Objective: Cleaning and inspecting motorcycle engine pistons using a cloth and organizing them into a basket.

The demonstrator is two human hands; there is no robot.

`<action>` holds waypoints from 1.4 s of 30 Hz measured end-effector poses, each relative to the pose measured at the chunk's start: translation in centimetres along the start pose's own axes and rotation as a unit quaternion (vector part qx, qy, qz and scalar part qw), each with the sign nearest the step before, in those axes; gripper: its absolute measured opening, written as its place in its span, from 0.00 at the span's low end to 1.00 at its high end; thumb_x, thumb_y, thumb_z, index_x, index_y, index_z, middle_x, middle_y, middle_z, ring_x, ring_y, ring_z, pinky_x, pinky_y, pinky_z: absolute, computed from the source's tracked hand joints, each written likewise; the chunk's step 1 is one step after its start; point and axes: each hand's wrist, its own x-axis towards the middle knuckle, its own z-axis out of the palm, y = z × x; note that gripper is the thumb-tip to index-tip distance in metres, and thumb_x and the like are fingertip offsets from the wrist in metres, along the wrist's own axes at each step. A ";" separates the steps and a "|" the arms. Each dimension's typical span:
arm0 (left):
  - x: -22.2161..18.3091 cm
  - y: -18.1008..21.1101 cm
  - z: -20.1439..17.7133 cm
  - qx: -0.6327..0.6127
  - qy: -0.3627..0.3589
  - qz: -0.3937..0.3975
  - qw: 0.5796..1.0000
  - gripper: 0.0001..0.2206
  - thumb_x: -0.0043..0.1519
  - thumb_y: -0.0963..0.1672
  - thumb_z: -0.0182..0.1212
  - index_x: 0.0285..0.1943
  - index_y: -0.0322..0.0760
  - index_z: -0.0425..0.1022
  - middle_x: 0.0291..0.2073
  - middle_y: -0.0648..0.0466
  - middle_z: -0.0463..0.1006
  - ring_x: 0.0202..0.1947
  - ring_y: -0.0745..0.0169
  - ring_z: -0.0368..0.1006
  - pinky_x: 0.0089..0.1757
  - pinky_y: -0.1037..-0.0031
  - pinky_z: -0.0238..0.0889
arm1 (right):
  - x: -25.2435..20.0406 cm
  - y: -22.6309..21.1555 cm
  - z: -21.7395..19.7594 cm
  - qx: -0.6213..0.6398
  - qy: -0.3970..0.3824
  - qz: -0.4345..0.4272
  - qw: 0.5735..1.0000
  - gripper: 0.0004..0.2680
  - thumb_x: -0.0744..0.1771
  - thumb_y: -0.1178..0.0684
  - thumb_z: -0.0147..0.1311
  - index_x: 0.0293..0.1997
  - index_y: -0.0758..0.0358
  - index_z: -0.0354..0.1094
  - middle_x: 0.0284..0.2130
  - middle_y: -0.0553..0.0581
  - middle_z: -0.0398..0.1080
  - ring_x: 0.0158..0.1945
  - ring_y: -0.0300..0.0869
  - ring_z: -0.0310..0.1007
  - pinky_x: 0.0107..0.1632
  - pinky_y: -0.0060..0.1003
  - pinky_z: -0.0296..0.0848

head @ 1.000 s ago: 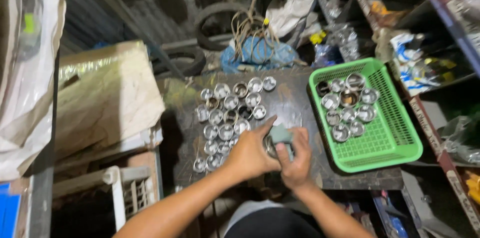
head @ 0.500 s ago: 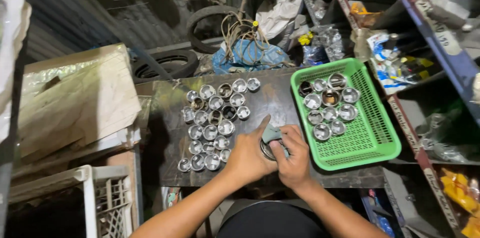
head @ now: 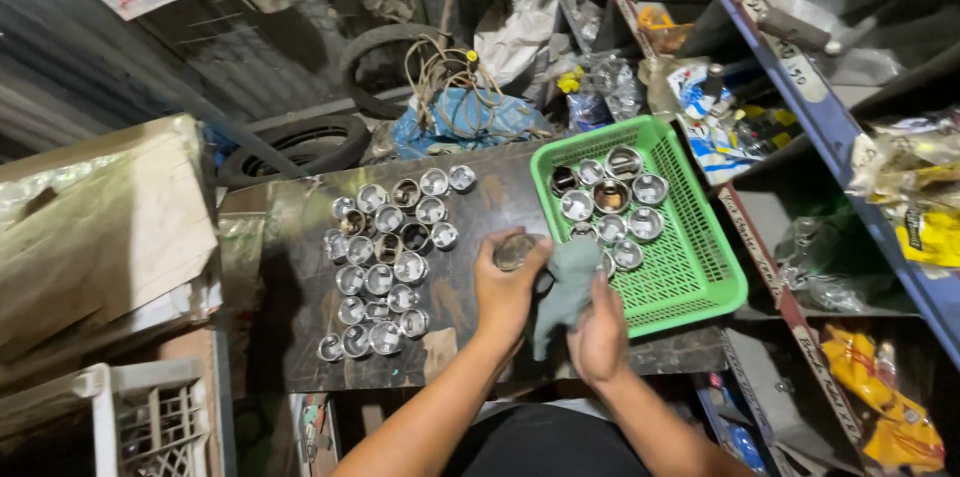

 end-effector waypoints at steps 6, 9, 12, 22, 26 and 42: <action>0.5 -3.1 3.7 0.120 -0.082 0.085 0.986 0.19 0.55 0.54 0.73 0.45 0.40 0.80 0.50 0.47 0.74 0.52 0.39 0.69 0.54 0.58 0.60 | 7.6 5.9 -9.9 -0.370 -0.189 -0.097 0.904 0.15 0.72 0.51 0.44 0.66 0.65 0.62 0.63 0.65 0.66 0.68 0.46 0.60 0.73 0.52 0.51; 1.5 -5.2 4.5 0.158 -0.141 0.092 0.973 0.17 0.56 0.54 0.72 0.42 0.43 0.79 0.50 0.51 0.71 0.55 0.45 0.66 0.58 0.61 0.54 | 7.1 1.0 -7.8 -0.478 -0.137 -0.013 0.867 0.19 0.71 0.34 0.41 0.63 0.53 0.61 0.65 0.65 0.62 0.71 0.55 0.56 0.73 0.51 0.51; 1.9 -8.9 6.0 0.105 -0.172 0.020 0.979 0.13 0.60 0.52 0.66 0.43 0.43 0.80 0.52 0.48 0.75 0.56 0.45 0.70 0.59 0.60 0.57 | 8.8 2.8 -10.4 -0.464 -0.100 -0.058 0.878 0.14 0.72 0.41 0.44 0.50 0.62 0.62 0.48 0.74 0.68 0.57 0.61 0.67 0.63 0.56 0.59; 0.9 -9.5 11.0 0.214 -0.281 -0.178 0.918 0.40 0.58 0.66 0.57 0.69 0.44 0.52 0.64 0.32 0.69 0.68 0.40 0.64 0.65 0.57 0.54 | 14.5 1.4 -14.9 -0.252 0.024 -0.128 0.959 0.07 0.73 0.58 0.44 0.37 0.56 0.64 0.32 0.43 0.61 0.40 0.34 0.60 0.49 0.31 0.63; 0.9 -10.9 12.8 0.298 -0.349 -0.162 0.873 0.40 0.61 0.66 0.49 0.66 0.32 0.64 0.61 0.32 0.72 0.68 0.39 0.64 0.64 0.53 0.56 | 16.6 1.8 -17.8 -0.254 0.065 -0.080 0.962 0.04 0.70 0.56 0.53 0.47 0.61 0.71 0.38 0.47 0.69 0.44 0.34 0.65 0.53 0.35 0.66; 1.3 -10.9 15.3 0.306 -0.377 0.093 0.869 0.17 0.63 0.40 0.50 0.56 0.16 0.72 0.49 0.22 0.74 0.57 0.18 0.68 0.57 0.41 0.62 | 20.0 0.6 -18.6 -0.306 0.039 -0.040 0.950 0.17 0.68 0.61 0.52 0.66 0.76 0.61 0.60 0.68 0.62 0.63 0.44 0.60 0.65 0.46 0.62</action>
